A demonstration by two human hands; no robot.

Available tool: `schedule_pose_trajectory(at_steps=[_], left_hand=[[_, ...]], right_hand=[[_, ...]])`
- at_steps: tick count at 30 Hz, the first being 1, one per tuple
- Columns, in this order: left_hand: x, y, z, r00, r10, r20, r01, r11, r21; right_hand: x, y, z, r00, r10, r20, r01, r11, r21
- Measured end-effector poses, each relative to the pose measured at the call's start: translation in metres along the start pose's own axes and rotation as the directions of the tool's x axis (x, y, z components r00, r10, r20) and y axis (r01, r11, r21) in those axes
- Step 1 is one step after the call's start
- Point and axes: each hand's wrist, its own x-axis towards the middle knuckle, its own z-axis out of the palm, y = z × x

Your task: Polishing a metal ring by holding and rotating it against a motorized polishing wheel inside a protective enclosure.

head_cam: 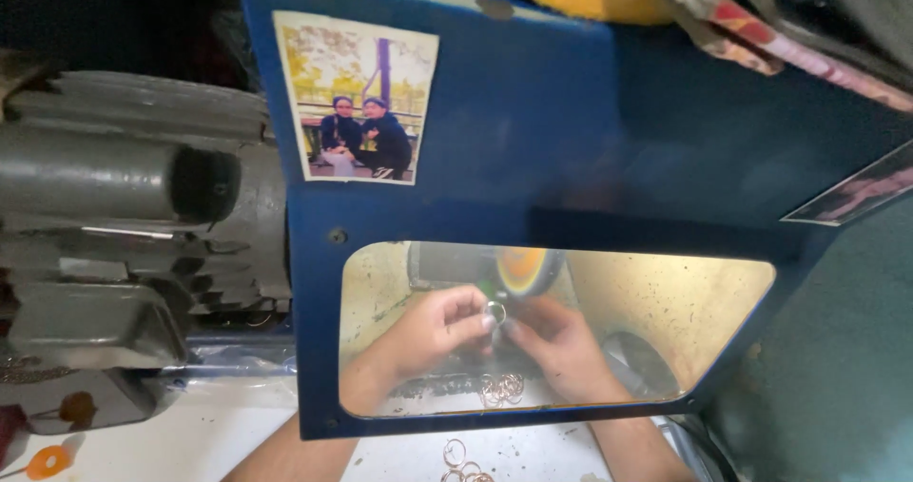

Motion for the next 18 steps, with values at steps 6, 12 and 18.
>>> schedule_pose_trajectory(at_steps=[6,12,18], left_hand=[[0.005,-0.006,0.002,0.977,-0.159,0.141,0.183,0.967,-0.179],[0.004,0.011,0.010,0.995,-0.047,-0.092,0.042,0.997,-0.058],[0.006,0.016,0.020,0.903,0.348,-0.253,-0.221,0.879,0.422]], right_hand=[[-0.001,0.005,-0.004,0.967,-0.255,-0.016,0.254,0.965,-0.058],[-0.003,-0.023,0.002,0.968,-0.142,-0.209,0.099,0.974,-0.203],[-0.003,-0.046,0.008,0.980,0.160,-0.119,-0.136,0.973,0.189]])
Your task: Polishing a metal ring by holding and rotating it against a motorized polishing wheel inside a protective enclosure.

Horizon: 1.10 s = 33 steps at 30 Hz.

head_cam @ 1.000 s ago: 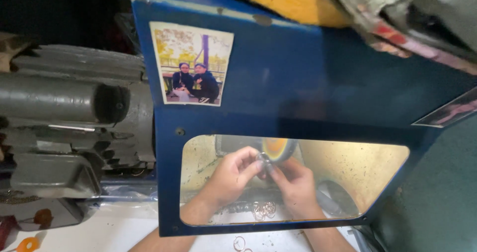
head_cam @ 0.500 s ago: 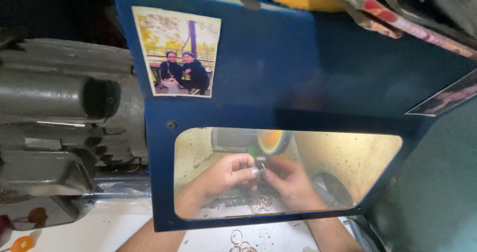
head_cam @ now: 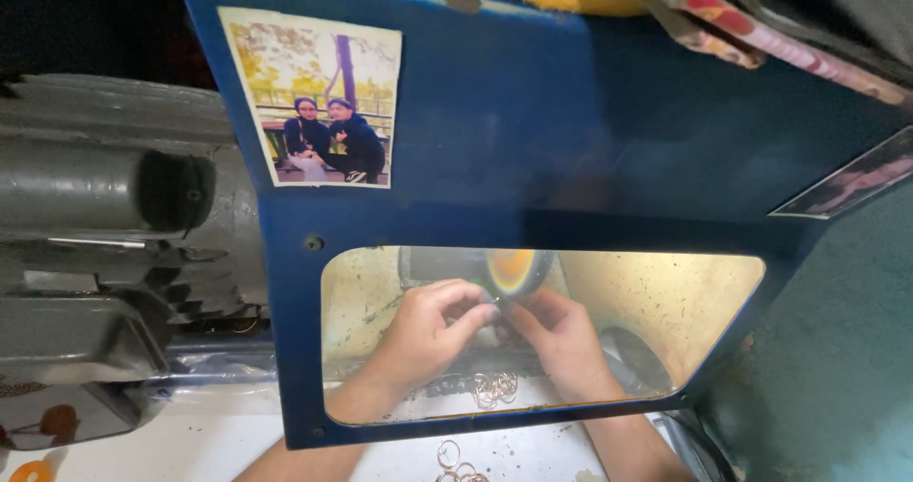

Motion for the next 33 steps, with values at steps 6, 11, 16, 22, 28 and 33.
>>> schedule_pose_trajectory(at_steps=[6,11,16,22,28,33], left_hand=[[0.000,0.007,0.008,0.998,-0.049,-0.030,0.044,0.985,-0.166],[-0.002,0.012,0.002,0.999,-0.050,-0.022,0.044,0.978,-0.202],[-0.005,0.012,-0.007,0.999,-0.024,-0.035,0.017,0.980,-0.196],[-0.004,-0.007,-0.011,0.980,0.198,0.009,-0.198,0.980,0.001],[0.001,0.006,0.004,0.995,-0.098,0.007,0.098,0.991,-0.091],[0.000,0.002,0.008,0.976,-0.217,0.000,0.206,0.927,-0.313]], right_hand=[[0.000,0.009,0.010,0.990,0.089,-0.108,-0.069,0.982,0.173],[-0.001,0.010,0.017,0.994,0.034,-0.106,-0.015,0.985,0.173],[0.001,0.021,0.021,0.992,0.010,-0.122,0.012,0.984,0.177],[0.003,0.026,0.001,0.981,-0.168,-0.100,0.159,0.983,-0.088],[-0.001,-0.004,0.005,0.998,0.059,-0.006,-0.059,0.998,-0.016],[0.007,0.026,0.009,0.992,-0.058,-0.116,0.064,0.997,0.052]])
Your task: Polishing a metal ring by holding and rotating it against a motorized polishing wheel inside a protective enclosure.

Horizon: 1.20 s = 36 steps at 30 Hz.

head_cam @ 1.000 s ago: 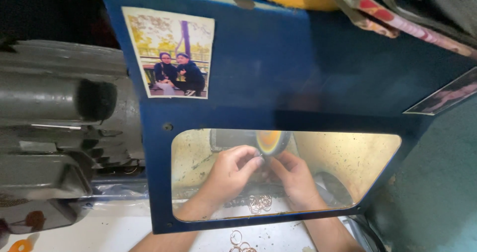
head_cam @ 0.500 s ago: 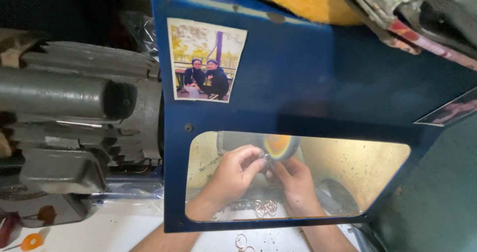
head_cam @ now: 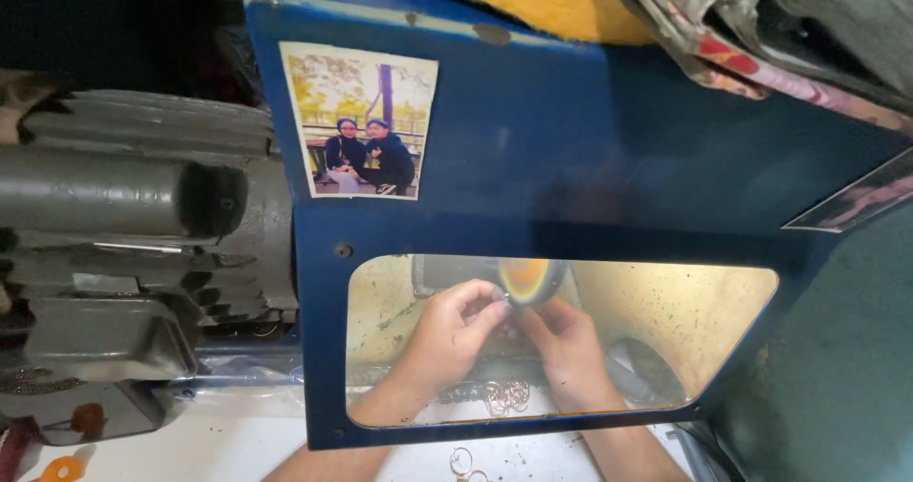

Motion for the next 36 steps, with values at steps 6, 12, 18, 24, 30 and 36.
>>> schedule_pose_trajectory(at_steps=[6,12,18,24,30,36], left_hand=[[-0.005,0.010,-0.006,0.994,0.104,0.016,-0.105,0.993,0.057],[-0.005,0.016,-0.021,0.971,0.213,0.111,-0.235,0.942,0.240],[-0.006,0.008,-0.011,0.986,0.152,0.064,-0.163,0.952,0.260],[-0.003,0.008,0.004,0.992,-0.109,0.068,0.110,0.994,-0.023],[-0.009,0.016,-0.001,0.996,-0.087,0.036,0.088,0.996,-0.019],[-0.004,0.006,-0.020,0.971,0.165,0.176,-0.203,0.952,0.228]], right_hand=[[-0.004,-0.005,0.004,0.999,-0.007,-0.044,0.004,0.998,-0.066],[-0.009,-0.013,0.003,0.977,-0.214,0.015,0.212,0.954,-0.210],[-0.007,-0.020,-0.014,0.967,-0.214,0.142,0.247,0.925,-0.290],[-0.013,-0.026,-0.002,0.996,0.084,0.031,-0.084,0.996,0.008],[-0.014,-0.022,0.011,0.999,0.035,-0.038,-0.036,0.999,-0.022],[-0.012,-0.016,-0.005,0.942,-0.325,0.086,0.336,0.896,-0.290]])
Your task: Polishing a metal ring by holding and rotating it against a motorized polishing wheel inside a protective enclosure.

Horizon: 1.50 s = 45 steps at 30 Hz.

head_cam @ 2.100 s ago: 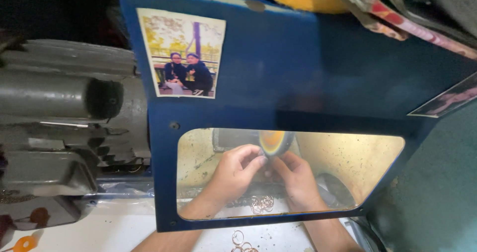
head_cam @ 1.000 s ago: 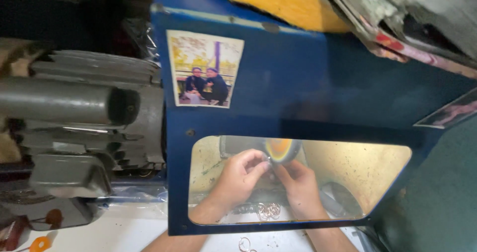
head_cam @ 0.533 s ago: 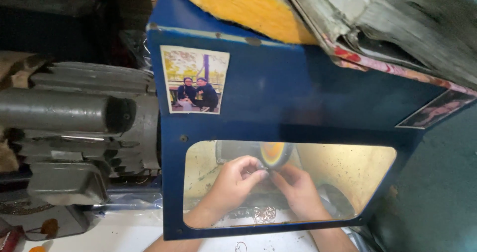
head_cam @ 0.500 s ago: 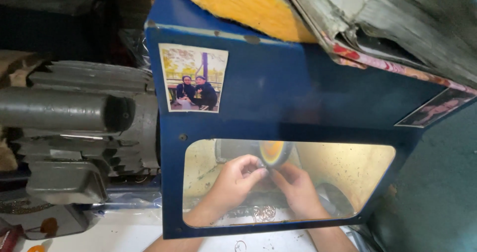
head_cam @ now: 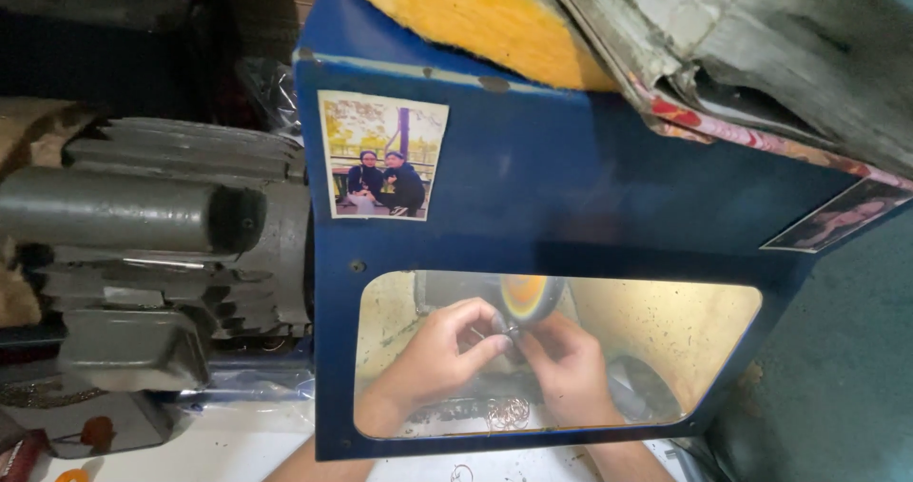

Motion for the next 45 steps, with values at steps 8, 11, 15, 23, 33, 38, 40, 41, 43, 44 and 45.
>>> schedule_pose_trajectory(at_steps=[8,11,15,23,33,38,40,41,43,44,45], left_hand=[[0.008,0.007,0.016,0.991,-0.087,-0.100,0.077,0.992,-0.100],[0.006,0.009,0.016,0.982,-0.122,-0.145,0.103,0.986,-0.131],[0.004,0.009,0.010,0.982,-0.022,-0.189,0.014,0.999,-0.043],[0.004,-0.005,0.016,0.983,0.112,-0.146,-0.104,0.993,0.060],[0.008,0.013,0.020,0.905,-0.413,-0.104,0.415,0.910,-0.009],[0.010,-0.013,0.016,0.993,-0.006,-0.118,0.020,0.993,0.118],[0.012,-0.010,0.016,0.994,0.033,-0.104,-0.016,0.988,0.155],[0.013,-0.006,0.016,0.994,0.005,-0.108,0.006,0.994,0.110],[0.014,-0.001,0.018,0.994,-0.021,-0.112,0.028,0.997,0.066],[0.014,-0.001,0.021,0.991,-0.031,-0.127,0.036,0.999,0.033],[0.013,-0.002,0.024,0.989,-0.046,-0.142,0.046,0.999,-0.004]], right_hand=[[0.006,-0.012,-0.001,0.906,0.417,0.070,-0.423,0.884,0.198],[0.005,-0.015,0.007,0.889,0.457,0.043,-0.452,0.857,0.246],[0.004,0.018,0.014,0.958,0.287,-0.008,-0.269,0.906,0.326],[0.004,-0.005,-0.009,0.994,-0.104,0.018,0.105,0.992,-0.066],[0.010,0.008,-0.019,0.955,-0.278,0.100,0.296,0.907,-0.300],[0.009,0.004,-0.019,0.975,-0.188,0.123,0.215,0.936,-0.277],[0.011,0.000,-0.018,0.984,-0.144,0.104,0.164,0.959,-0.231],[0.012,-0.007,-0.016,0.988,0.126,0.092,-0.124,0.992,-0.027],[0.012,-0.006,-0.011,0.915,0.382,0.133,-0.401,0.899,0.175],[0.012,0.001,-0.009,0.893,0.435,0.116,-0.450,0.855,0.257],[0.010,0.009,-0.006,0.865,0.491,0.105,-0.496,0.801,0.336]])
